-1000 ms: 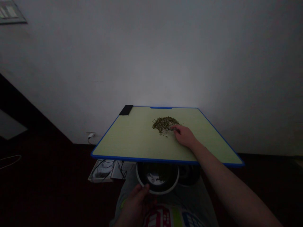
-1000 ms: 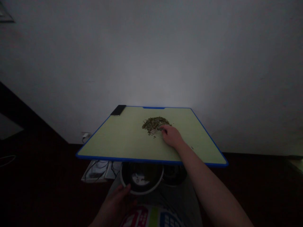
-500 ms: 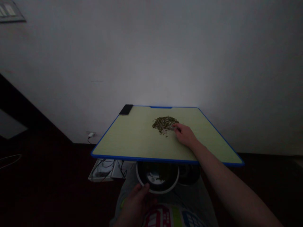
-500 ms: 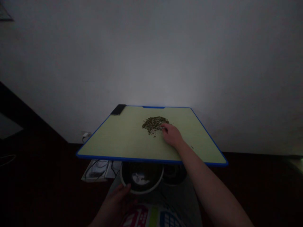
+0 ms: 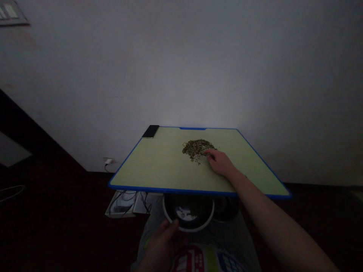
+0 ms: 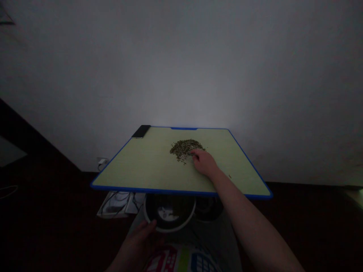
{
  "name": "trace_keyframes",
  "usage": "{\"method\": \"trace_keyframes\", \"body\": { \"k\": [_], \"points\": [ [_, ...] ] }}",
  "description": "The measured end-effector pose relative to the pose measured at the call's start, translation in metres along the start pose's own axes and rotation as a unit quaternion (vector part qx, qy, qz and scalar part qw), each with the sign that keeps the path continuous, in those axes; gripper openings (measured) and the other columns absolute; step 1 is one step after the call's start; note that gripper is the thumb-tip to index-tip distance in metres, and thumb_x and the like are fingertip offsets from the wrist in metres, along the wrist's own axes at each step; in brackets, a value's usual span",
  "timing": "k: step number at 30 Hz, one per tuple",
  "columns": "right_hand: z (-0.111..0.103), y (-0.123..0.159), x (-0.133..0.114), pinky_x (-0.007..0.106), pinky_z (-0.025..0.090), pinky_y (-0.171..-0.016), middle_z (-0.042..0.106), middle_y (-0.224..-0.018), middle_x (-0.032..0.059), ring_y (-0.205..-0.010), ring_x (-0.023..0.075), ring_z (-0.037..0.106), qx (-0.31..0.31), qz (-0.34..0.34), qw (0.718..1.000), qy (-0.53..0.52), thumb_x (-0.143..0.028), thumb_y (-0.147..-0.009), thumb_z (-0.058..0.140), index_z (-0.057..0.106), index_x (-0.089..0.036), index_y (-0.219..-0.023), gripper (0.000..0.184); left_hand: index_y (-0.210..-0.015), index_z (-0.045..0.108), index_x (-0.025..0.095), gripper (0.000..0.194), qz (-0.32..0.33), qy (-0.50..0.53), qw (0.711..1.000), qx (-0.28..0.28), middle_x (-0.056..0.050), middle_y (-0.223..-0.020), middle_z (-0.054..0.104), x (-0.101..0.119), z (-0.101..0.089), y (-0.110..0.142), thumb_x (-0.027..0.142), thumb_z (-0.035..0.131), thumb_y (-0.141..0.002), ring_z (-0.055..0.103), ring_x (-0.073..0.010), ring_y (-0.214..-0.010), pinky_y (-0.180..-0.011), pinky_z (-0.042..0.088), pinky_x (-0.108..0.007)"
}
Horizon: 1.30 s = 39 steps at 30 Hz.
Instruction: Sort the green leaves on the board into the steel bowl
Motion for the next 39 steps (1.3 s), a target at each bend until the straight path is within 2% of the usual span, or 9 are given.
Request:
{"method": "trace_keyframes", "body": {
  "k": [15,24,33,36,39],
  "points": [
    [0.008,-0.008,-0.004,0.033,0.043,-0.098,0.067,-0.12,0.0096,-0.109,0.0215,0.061,-0.001,-0.003,1.0,0.028,-0.021,-0.09,0.047,0.064,-0.017,-0.119,0.034,-0.082,0.064,0.018,0.023,0.011,-0.006,1.0,0.02,-0.005,-0.077,0.079,0.002,0.001,0.002,0.021,0.081,-0.065,0.071,-0.0197,-0.065,-0.059,0.054,-0.03],
    [0.008,-0.006,-0.001,0.034,0.044,-0.096,0.068,-0.117,0.0086,-0.106,0.0208,0.061,-0.015,-0.029,0.999,0.014,-0.017,-0.089,0.048,0.065,-0.018,-0.117,0.034,-0.071,0.063,0.019,0.021,0.018,-0.003,1.0,0.015,-0.001,-0.066,0.074,-0.002,-0.002,-0.002,0.024,0.082,-0.063,0.068,-0.0168,-0.059,-0.059,0.054,-0.029],
    [0.008,-0.006,-0.006,0.033,0.044,-0.096,0.069,-0.116,0.009,-0.106,0.021,0.062,-0.02,-0.042,0.999,0.016,-0.02,-0.089,0.048,0.065,-0.018,-0.118,0.033,-0.079,0.063,0.017,0.021,0.018,0.005,1.0,0.022,-0.003,-0.071,0.077,0.001,0.002,0.003,0.02,0.08,-0.066,0.069,-0.0174,-0.06,-0.058,0.055,-0.029],
    [0.009,-0.006,-0.008,0.033,0.044,-0.097,0.068,-0.118,0.0092,-0.108,0.0211,0.062,-0.018,-0.034,0.999,0.018,-0.02,-0.089,0.048,0.065,-0.018,-0.119,0.034,-0.082,0.063,0.016,0.024,0.011,-0.001,1.0,0.018,-0.005,-0.076,0.079,0.0,0.002,0.003,0.021,0.08,-0.066,0.072,-0.019,-0.066,-0.061,0.056,-0.03],
    [0.01,-0.007,-0.007,0.034,0.043,-0.097,0.067,-0.119,0.0096,-0.109,0.0214,0.061,-0.015,-0.023,0.999,0.024,-0.02,-0.089,0.048,0.065,-0.018,-0.118,0.034,-0.079,0.061,0.018,0.027,0.004,-0.006,1.0,0.021,-0.002,-0.067,0.076,-0.001,0.002,0.002,0.024,0.082,-0.064,0.071,-0.0176,-0.06,-0.061,0.056,-0.029]
  ]
}}
Point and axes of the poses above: each hand's wrist, its own y-axis away from the middle knuckle, its own z-axis out of the palm, x = y × z, the point moved 2 cm from there along -y, towards the middle knuckle
